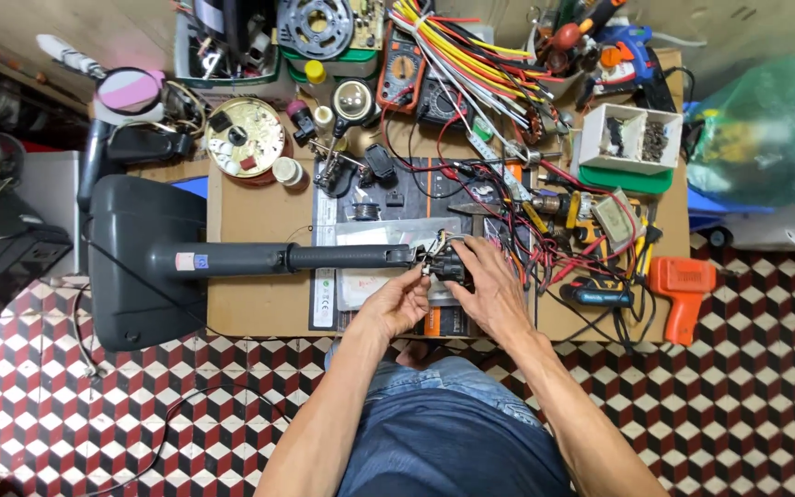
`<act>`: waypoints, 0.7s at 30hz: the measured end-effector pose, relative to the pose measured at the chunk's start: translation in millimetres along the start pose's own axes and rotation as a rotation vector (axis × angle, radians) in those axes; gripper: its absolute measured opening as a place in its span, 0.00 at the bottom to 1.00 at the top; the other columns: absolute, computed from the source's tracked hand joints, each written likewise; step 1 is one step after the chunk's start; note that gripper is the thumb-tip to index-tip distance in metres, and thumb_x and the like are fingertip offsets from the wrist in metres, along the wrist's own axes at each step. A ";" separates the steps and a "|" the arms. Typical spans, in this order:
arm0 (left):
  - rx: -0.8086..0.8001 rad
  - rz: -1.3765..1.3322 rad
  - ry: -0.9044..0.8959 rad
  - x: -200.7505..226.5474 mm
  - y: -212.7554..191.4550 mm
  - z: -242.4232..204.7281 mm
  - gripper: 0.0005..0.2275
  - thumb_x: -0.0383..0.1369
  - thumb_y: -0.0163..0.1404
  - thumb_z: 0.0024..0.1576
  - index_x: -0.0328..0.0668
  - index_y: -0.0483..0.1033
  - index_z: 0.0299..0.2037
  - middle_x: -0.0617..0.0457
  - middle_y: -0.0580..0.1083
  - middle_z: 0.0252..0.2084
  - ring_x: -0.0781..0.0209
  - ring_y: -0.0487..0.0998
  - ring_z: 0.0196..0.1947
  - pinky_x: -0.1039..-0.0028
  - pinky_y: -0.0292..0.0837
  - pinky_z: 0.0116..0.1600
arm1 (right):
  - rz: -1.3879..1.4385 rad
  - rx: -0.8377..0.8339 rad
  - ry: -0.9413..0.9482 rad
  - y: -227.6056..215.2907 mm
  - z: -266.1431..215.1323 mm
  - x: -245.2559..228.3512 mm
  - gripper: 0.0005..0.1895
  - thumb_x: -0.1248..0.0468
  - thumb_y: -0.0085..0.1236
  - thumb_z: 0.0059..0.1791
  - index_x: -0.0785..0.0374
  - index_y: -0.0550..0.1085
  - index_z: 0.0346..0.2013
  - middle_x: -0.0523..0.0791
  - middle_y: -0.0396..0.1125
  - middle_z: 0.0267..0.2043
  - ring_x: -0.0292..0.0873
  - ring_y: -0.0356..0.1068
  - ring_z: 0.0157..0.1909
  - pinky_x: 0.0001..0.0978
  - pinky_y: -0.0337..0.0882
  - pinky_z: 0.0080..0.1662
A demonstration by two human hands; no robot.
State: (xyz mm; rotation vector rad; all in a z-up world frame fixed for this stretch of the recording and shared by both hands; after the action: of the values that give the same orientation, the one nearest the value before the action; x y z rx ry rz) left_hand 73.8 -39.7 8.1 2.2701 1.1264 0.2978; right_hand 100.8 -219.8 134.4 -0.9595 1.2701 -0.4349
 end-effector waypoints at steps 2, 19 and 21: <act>0.015 0.037 0.057 -3.7 -1.8 5.7 0.07 0.33 0.59 0.58 0.39 0.76 0.37 0.54 0.76 0.27 0.72 0.72 0.22 0.84 0.67 0.25 | -0.006 -0.002 -0.009 -0.6 1.9 0.2 0.36 0.59 0.66 0.45 0.61 0.66 0.66 0.54 0.59 0.69 0.58 0.58 0.71 0.47 0.60 0.68; 0.300 0.217 0.328 -17.0 -2.3 0.8 0.10 0.32 0.53 0.62 0.30 0.77 0.42 0.45 0.80 0.34 0.60 0.82 0.29 0.74 0.84 0.34 | 0.038 0.016 -0.014 -2.7 0.5 -0.8 0.36 0.61 0.68 0.42 0.63 0.67 0.64 0.55 0.62 0.66 0.57 0.61 0.67 0.46 0.64 0.64; 0.261 0.492 0.648 -13.2 -5.6 -2.7 0.10 0.31 0.55 0.62 0.25 0.77 0.43 0.42 0.80 0.34 0.59 0.82 0.30 0.75 0.82 0.36 | 0.038 0.012 -0.017 -2.3 -0.8 -0.7 0.36 0.60 0.68 0.43 0.63 0.67 0.64 0.55 0.61 0.67 0.57 0.60 0.68 0.46 0.63 0.65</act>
State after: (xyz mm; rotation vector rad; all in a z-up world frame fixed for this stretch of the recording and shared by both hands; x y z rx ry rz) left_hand 60.8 -46.3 7.8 2.7608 0.9023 1.2109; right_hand 100.3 -220.8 136.6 -0.9262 1.2670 -0.4035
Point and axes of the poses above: each hand's wrist, its own z-axis towards the middle knuckle, its own y-axis out of the palm, x = y × z, the point moved 2 cm from there along z, towards the middle knuckle
